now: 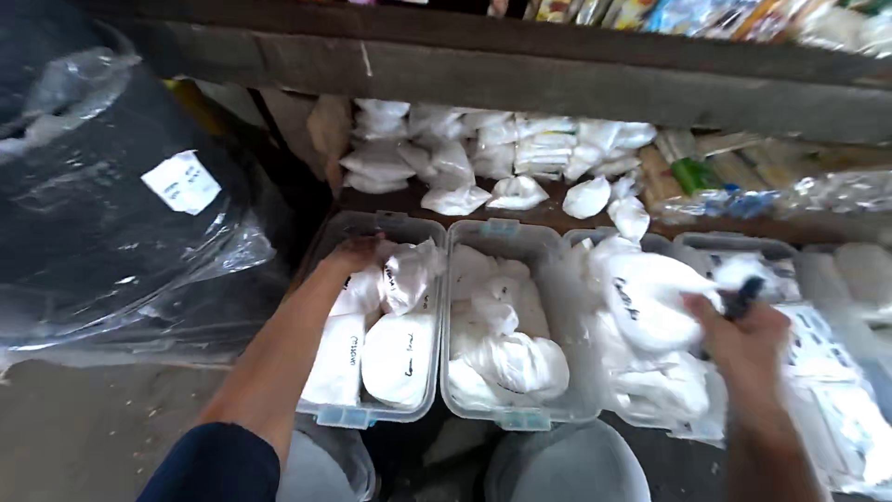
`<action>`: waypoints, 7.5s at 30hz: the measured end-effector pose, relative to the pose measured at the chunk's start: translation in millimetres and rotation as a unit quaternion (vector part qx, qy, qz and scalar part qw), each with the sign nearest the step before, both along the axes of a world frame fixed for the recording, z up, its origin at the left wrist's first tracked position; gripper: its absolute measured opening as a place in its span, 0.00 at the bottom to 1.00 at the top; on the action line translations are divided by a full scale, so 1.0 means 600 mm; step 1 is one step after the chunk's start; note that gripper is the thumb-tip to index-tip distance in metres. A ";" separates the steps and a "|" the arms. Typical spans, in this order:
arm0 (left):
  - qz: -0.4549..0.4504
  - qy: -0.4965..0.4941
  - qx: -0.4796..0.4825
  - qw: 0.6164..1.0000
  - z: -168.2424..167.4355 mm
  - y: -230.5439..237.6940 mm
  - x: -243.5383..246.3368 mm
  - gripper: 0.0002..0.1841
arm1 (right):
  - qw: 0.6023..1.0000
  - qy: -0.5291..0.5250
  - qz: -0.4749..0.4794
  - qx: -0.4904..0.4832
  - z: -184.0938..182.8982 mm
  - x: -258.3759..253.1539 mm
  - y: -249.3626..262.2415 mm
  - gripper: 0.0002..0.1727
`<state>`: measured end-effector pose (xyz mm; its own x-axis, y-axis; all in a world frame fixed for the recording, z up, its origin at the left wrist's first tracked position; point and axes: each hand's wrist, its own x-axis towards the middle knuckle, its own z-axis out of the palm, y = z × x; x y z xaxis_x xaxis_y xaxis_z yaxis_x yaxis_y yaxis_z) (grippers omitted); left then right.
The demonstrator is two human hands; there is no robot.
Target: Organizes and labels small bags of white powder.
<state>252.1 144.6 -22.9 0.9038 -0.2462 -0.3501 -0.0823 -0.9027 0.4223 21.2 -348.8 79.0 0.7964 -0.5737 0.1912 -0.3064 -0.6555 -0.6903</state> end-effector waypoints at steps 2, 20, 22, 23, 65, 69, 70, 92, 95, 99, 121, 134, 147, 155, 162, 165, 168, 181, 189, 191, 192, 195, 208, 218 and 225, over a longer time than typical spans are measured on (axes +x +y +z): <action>0.047 0.027 0.019 0.998 -0.019 0.021 0.002 0.32 | 0.997 -0.030 0.035 0.060 0.005 0.074 0.077 0.19; 0.133 0.054 -0.136 0.980 -0.037 0.108 -0.071 0.26 | 0.872 0.308 0.378 0.040 -0.182 0.502 0.627 0.29; 0.126 0.047 -0.132 0.982 -0.041 0.107 -0.070 0.26 | 0.861 0.313 0.400 0.007 -0.167 0.527 0.620 0.24; 0.120 0.037 -0.132 0.983 -0.045 0.107 -0.069 0.26 | 0.856 0.308 0.415 -0.009 -0.164 0.539 0.619 0.22; -0.095 -0.088 -0.247 0.960 -0.074 -0.016 -0.086 0.24 | 0.780 0.301 0.539 -0.101 -0.180 0.276 0.490 0.22; -0.083 -0.092 -0.231 0.965 -0.100 -0.024 -0.066 0.22 | 0.826 0.294 0.481 -0.022 -0.104 0.273 0.419 0.21; -0.081 -0.100 -0.187 0.974 -0.097 -0.033 -0.069 0.25 | 0.854 0.278 0.441 -0.008 -0.086 0.269 0.388 0.20; 0.031 -0.042 0.049 0.997 -0.053 -0.143 -0.119 0.31 | 0.912 0.354 0.203 -0.044 -0.139 0.166 0.275 0.17; 0.026 -0.029 0.031 0.999 -0.048 -0.133 -0.115 0.29 | 0.928 0.290 0.227 -0.050 -0.091 0.191 0.308 0.16; 0.028 -0.019 0.046 0.998 -0.039 -0.132 -0.119 0.29 | 0.953 0.174 0.240 -0.054 -0.054 0.221 0.356 0.14; 0.036 -0.011 0.013 0.999 -0.043 -0.119 -0.151 0.34 | 0.865 0.354 0.349 -0.063 -0.142 0.312 0.493 0.23; 0.037 -0.088 -0.051 0.994 0.010 -0.124 -0.035 0.25 | 0.952 0.213 0.218 0.002 -0.126 0.325 0.392 0.21; -0.053 -0.149 0.052 0.986 -0.117 -0.191 -0.025 0.41 | 0.919 0.319 0.158 0.171 -0.300 0.232 0.315 0.32; -0.046 -0.272 0.056 0.960 -0.144 -0.179 -0.034 0.42 | 0.941 0.255 0.147 0.164 -0.145 0.180 0.233 0.22; -0.014 -0.025 -0.054 0.998 -0.023 -0.203 -0.052 0.36 | 0.911 0.029 0.140 0.386 -0.103 0.059 0.152 0.11; 0.092 0.090 -0.326 0.936 0.042 -0.257 -0.150 0.33 | 0.857 -0.032 0.181 0.481 -0.099 0.044 0.163 0.13; 0.104 0.267 -0.538 0.793 0.057 -0.285 -0.236 0.24 | 0.807 -0.047 0.236 0.539 -0.109 0.048 0.192 0.12; 0.284 0.205 -0.554 0.755 0.090 -0.206 -0.308 0.25 | 0.915 0.039 0.288 0.280 -0.116 -0.030 0.320 0.42; 0.134 0.104 -0.603 0.779 0.132 -0.166 -0.353 0.21 | 0.699 0.045 0.242 0.672 -0.093 -0.033 0.344 0.33; 0.192 0.002 -0.594 0.781 0.127 -0.159 -0.355 0.13 | 0.591 0.043 0.306 0.745 -0.091 -0.035 0.345 0.39; 0.213 0.003 -0.580 0.786 0.127 -0.153 -0.355 0.17 | 0.541 0.048 0.332 0.771 -0.091 -0.035 0.347 0.40; 0.216 0.173 -0.582 0.765 0.140 -0.146 -0.364 0.29 | 0.461 0.068 0.385 0.797 -0.094 -0.038 0.355 0.41; 0.395 0.173 -0.618 0.657 0.023 -0.186 -0.426 0.36 | 0.847 0.171 0.223 0.451 -0.133 -0.089 0.363 0.28; 0.410 0.214 -0.655 0.597 0.017 -0.119 -0.366 0.25 | 0.789 0.130 0.246 0.547 -0.145 -0.014 0.371 0.18; 0.529 0.045 -0.648 0.546 0.024 -0.042 -0.195 0.19 | 0.888 0.079 0.181 0.414 -0.108 0.064 0.291 0.18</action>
